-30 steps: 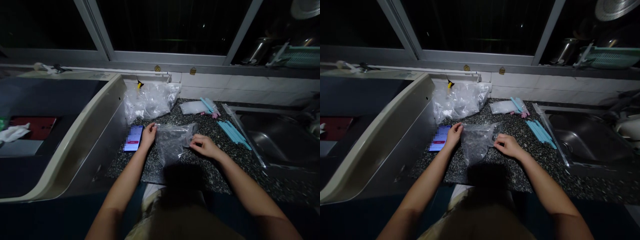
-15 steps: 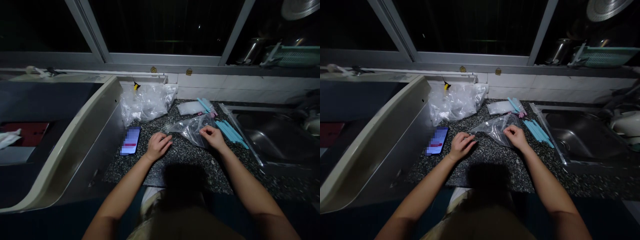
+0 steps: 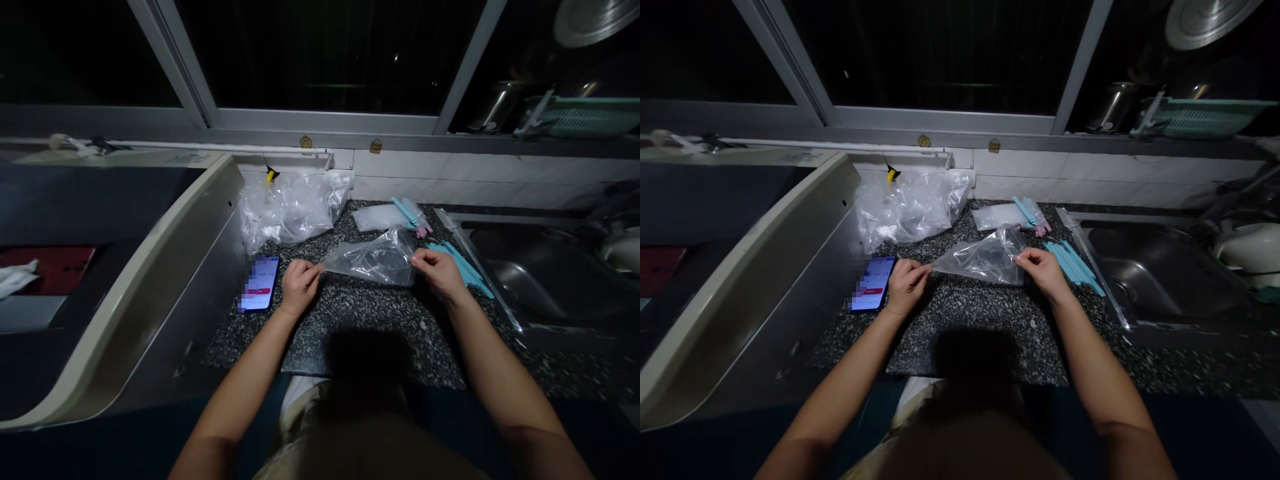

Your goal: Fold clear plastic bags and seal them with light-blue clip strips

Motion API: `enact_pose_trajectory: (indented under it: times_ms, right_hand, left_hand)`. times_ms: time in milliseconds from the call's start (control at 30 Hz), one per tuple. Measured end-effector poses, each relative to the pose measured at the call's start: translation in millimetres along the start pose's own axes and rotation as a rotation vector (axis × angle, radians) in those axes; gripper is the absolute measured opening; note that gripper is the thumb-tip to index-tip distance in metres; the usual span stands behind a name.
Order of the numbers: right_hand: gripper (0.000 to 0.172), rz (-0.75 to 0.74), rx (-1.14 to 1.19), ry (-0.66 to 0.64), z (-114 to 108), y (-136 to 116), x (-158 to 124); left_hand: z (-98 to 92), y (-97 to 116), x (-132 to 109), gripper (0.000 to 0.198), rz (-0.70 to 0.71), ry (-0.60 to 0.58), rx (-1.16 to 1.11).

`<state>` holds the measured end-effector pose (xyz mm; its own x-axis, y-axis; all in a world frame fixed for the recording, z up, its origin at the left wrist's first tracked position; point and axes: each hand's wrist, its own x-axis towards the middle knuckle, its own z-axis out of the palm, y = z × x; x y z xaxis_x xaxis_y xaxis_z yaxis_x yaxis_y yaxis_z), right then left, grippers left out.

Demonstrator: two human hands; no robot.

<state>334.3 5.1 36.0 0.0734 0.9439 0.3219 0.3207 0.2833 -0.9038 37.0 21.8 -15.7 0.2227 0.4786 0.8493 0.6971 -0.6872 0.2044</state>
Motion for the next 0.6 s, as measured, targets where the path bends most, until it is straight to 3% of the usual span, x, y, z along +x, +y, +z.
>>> enact_pose_trajectory:
  times_ms: [267,433,533,600]
  right_hand:
    - [0.03,-0.127,-0.02,0.088,-1.5,-21.2,-3.6]
    - [0.025,-0.305,-0.119,0.12,21.8,-41.6,-14.7]
    - [0.023,-0.378,-0.164,0.032,40.5,-48.4,-25.4]
    - [0.02,-0.413,-0.178,-0.059,47.2,-48.8,-32.2]
  left_hand:
    - [-0.6,-6.8,3.1,0.013,-0.119,-0.003,-0.013]
    - [-4.9,23.7,13.1,0.031,-0.021,-0.078,0.056]
    - [0.3,44.5,18.7,0.032,0.091,-0.138,0.029]
    - [4.3,50.8,19.7,0.022,0.155,-0.134,0.037]
